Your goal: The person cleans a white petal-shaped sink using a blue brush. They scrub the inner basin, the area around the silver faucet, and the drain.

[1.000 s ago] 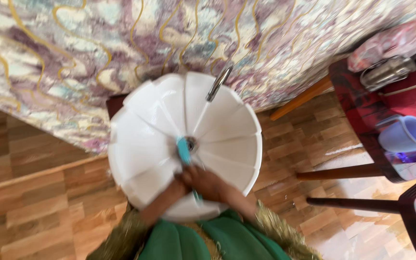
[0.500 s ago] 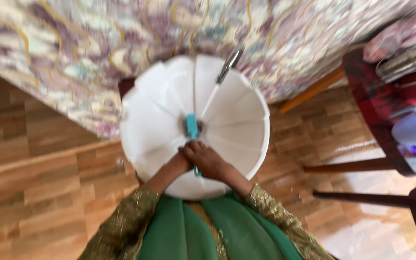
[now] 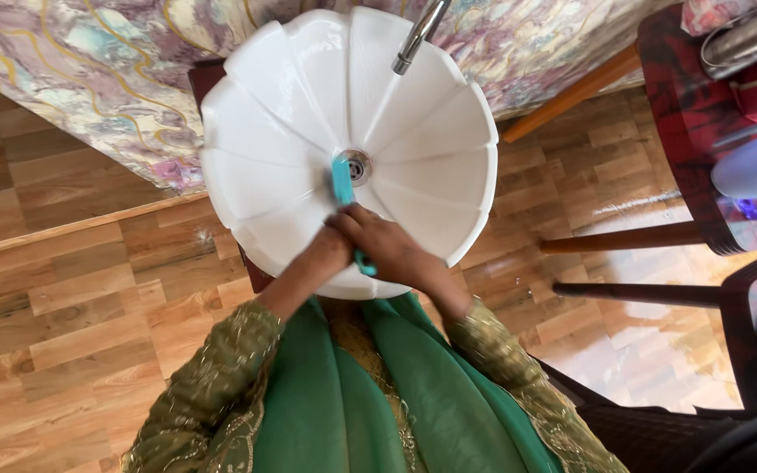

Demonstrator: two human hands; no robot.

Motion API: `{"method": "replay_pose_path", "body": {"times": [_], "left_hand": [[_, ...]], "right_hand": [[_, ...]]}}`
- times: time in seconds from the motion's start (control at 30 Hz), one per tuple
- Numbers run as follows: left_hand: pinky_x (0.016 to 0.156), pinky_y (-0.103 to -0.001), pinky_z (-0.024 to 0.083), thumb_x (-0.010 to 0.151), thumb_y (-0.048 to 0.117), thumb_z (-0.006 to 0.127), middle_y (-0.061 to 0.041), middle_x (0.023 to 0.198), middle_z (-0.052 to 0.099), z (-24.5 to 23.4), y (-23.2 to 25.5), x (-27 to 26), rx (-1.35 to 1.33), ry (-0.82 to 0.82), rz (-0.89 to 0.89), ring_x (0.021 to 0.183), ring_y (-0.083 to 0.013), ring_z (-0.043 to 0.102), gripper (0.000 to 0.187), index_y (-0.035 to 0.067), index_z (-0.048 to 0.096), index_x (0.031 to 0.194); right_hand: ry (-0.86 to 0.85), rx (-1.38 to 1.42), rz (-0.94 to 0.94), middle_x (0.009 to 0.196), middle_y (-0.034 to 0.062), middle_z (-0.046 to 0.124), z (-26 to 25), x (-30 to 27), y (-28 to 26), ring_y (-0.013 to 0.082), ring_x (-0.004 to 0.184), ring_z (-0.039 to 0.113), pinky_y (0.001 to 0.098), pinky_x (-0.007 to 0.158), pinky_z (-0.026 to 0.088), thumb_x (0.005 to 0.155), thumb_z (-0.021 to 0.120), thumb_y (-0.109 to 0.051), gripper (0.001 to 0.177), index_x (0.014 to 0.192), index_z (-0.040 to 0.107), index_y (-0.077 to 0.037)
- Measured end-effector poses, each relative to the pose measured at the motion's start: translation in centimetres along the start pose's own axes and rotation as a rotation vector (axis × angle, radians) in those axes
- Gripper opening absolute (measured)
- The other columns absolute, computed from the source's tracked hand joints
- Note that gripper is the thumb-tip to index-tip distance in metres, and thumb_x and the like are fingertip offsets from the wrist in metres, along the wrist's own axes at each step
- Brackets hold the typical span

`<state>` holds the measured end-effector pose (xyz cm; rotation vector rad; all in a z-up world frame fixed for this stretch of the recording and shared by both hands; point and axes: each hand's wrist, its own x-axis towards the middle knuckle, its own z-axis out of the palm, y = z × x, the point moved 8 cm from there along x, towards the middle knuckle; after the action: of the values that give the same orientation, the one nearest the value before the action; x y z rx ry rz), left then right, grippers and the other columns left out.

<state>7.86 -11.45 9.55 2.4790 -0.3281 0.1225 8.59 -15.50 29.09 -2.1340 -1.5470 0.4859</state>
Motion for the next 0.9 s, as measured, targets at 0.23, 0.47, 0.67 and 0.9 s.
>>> {"method": "replay_pose_path", "body": {"times": [0.23,0.47,0.67,0.9], "left_hand": [[0.084,-0.048,0.052,0.085,0.020,0.066,-0.018,0.102,0.071,3.7,3.8,-2.6,0.011,0.083,0.035,0.097,-0.0344,0.067,0.026,0.005,0.070,0.106],[0.083,-0.048,0.052,0.088,0.013,0.063,-0.018,0.100,0.071,4.3,-4.1,2.9,0.141,-0.053,-0.101,0.094,-0.0344,0.067,0.018,0.004,0.069,0.103],[0.086,-0.047,0.052,0.089,0.014,0.063,-0.019,0.107,0.069,4.1,6.4,-0.6,0.029,0.069,0.062,0.099,-0.0347,0.065,0.023,0.004,0.067,0.109],[0.091,-0.046,0.052,0.091,0.014,0.060,-0.020,0.115,0.068,7.6,-2.8,3.0,0.117,-0.134,-0.152,0.105,-0.0343,0.064,0.027,0.004,0.064,0.117]], "right_hand": [[-0.182,0.083,0.094,0.136,0.0136,0.053,-0.4,-4.8,-0.8,0.0396,0.106,0.066,0.0448,0.081,0.058,0.058,0.072,0.008,0.092,0.143,0.044,-0.013],[-0.057,0.196,0.093,0.145,0.0133,0.051,0.2,-0.3,3.9,0.0374,0.112,0.065,0.0458,0.085,0.057,0.077,0.062,0.010,0.080,0.150,0.043,-0.017],[-0.240,-0.046,-0.076,0.131,0.0153,0.052,-0.9,-4.7,2.2,0.0384,0.119,0.058,0.0470,0.085,0.055,0.067,0.072,0.003,0.084,0.145,0.043,-0.008],[-0.213,-0.120,-0.104,0.130,0.0172,0.053,-1.8,-0.8,3.4,0.0393,0.119,0.060,0.0456,0.084,0.056,0.078,0.068,0.003,0.071,0.145,0.043,-0.004]]}}
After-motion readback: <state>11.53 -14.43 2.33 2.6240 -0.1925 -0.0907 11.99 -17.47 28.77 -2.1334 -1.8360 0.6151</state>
